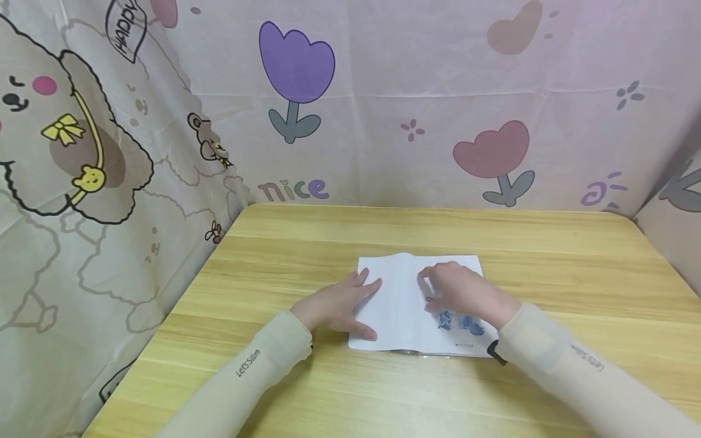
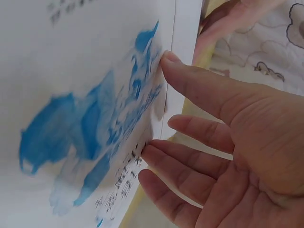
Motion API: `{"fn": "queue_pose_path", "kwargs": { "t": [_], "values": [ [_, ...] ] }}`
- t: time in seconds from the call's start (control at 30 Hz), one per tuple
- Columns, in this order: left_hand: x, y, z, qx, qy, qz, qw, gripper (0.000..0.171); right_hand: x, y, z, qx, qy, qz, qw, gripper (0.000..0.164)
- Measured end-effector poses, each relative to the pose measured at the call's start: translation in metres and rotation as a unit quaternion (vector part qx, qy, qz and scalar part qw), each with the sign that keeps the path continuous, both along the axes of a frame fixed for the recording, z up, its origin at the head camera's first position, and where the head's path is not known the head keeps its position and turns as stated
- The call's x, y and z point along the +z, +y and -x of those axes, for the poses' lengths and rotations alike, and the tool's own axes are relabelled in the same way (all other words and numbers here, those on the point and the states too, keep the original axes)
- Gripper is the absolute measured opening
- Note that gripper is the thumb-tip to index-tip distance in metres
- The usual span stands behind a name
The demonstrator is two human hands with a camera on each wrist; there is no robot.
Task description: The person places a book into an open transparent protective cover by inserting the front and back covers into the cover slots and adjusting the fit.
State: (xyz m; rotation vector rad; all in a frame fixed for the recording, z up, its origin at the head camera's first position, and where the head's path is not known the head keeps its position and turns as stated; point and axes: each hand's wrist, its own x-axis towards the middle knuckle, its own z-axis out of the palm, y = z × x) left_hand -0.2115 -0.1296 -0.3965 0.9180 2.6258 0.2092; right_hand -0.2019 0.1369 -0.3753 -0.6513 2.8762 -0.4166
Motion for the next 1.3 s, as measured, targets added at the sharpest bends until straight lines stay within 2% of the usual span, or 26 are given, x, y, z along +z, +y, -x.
{"fn": "queue_pose_path", "kwargs": {
  "t": [0.1,0.23,0.53,0.77,1.0,1.3],
  "values": [
    [0.000,0.000,0.000,-0.001,0.000,0.002,1.0000,0.108,0.000,0.008,0.004,-0.011,0.013,0.006,1.000,0.055],
    [0.001,0.001,0.001,0.000,-0.004,0.008,1.0000,0.108,-0.001,0.022,0.010,-0.029,0.007,0.012,0.999,0.054],
    [0.005,0.002,0.000,-0.007,-0.001,0.004,1.0000,0.107,-0.001,0.057,0.021,-0.067,-0.023,-0.008,0.997,0.070],
    [0.008,0.002,0.000,-0.006,-0.003,0.005,1.0000,0.106,0.001,0.077,0.025,-0.073,-0.034,-0.002,0.997,0.079],
    [0.006,0.002,0.001,-0.003,-0.004,0.007,1.0000,0.106,0.002,0.082,0.032,-0.069,-0.045,-0.029,0.996,0.094],
    [0.005,0.002,0.001,-0.003,-0.004,0.011,0.9999,0.106,0.006,0.084,0.041,-0.074,-0.062,-0.050,0.994,0.085]
  ]
}}
